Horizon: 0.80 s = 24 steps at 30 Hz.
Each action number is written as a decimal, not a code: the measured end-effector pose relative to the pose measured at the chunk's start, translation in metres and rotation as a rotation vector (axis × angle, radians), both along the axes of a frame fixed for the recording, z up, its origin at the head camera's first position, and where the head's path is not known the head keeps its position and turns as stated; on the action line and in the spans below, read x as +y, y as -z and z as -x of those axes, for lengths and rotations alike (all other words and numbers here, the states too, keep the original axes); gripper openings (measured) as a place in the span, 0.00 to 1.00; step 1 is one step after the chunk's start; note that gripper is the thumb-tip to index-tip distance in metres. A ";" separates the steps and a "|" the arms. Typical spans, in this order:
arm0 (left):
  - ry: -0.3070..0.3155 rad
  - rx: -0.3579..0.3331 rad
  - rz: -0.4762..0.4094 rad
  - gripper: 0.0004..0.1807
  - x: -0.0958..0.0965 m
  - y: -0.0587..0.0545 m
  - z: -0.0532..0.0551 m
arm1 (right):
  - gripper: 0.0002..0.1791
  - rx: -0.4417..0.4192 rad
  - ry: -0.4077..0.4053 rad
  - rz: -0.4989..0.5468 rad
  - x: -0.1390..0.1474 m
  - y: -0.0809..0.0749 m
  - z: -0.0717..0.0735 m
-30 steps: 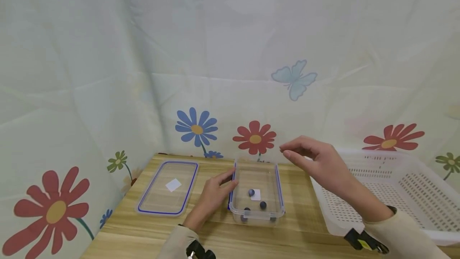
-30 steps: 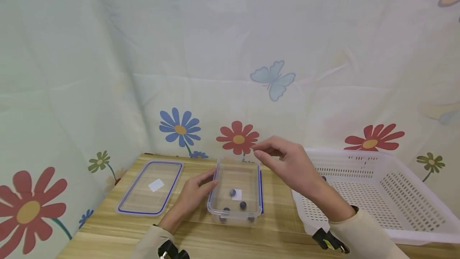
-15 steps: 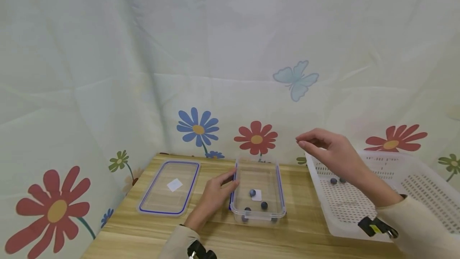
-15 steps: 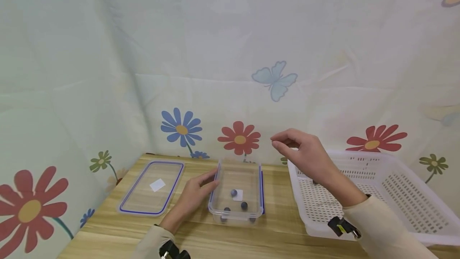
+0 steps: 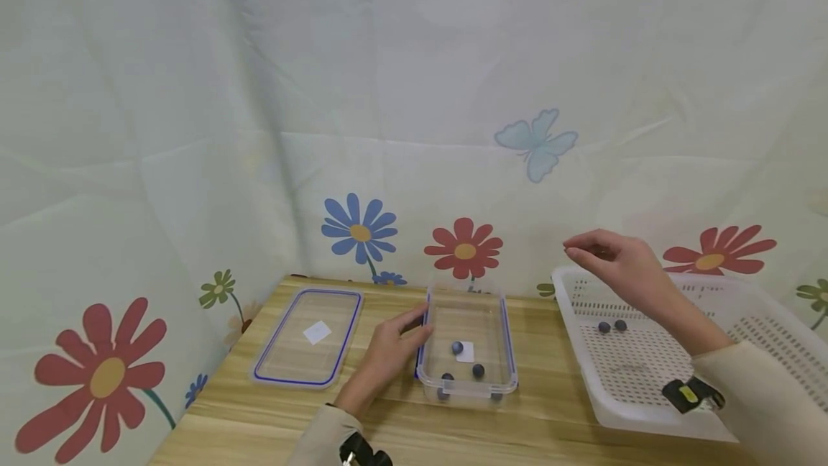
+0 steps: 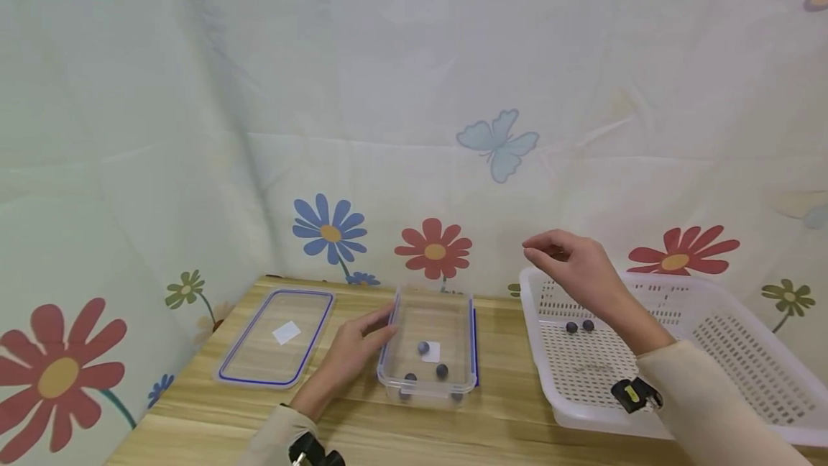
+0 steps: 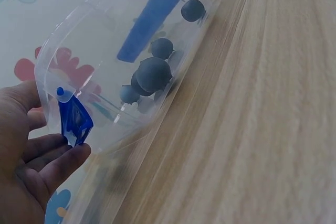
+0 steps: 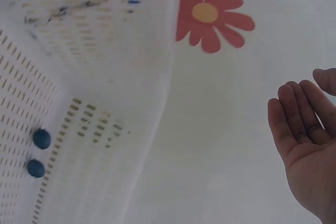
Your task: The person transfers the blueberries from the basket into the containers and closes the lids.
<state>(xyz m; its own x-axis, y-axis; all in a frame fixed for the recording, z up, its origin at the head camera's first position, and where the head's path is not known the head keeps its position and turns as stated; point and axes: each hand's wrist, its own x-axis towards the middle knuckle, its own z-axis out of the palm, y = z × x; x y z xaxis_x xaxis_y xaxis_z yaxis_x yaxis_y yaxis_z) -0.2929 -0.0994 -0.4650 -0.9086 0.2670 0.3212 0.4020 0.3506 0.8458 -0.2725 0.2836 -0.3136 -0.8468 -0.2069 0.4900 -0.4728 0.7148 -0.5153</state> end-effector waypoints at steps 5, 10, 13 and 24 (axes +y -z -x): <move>-0.004 -0.010 -0.004 0.28 0.000 0.001 0.001 | 0.16 -0.053 0.023 -0.006 0.016 0.008 0.009; -0.007 -0.014 -0.006 0.28 0.000 0.001 0.002 | 0.18 -0.100 0.041 -0.012 0.029 0.015 0.015; -0.008 -0.023 -0.002 0.28 0.000 0.001 0.001 | 0.21 -0.126 0.048 -0.016 0.036 0.020 0.019; -0.013 -0.029 0.002 0.29 0.000 -0.001 0.000 | 0.23 -0.205 0.086 -0.040 0.061 0.039 0.030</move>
<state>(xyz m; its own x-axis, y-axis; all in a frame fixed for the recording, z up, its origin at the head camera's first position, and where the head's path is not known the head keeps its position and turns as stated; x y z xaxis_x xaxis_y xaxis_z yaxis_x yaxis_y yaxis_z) -0.2926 -0.0995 -0.4636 -0.9209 0.2555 0.2943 0.3728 0.3570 0.8565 -0.3026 0.3443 -0.3529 -0.9431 -0.1457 0.2988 -0.2978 0.7698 -0.5645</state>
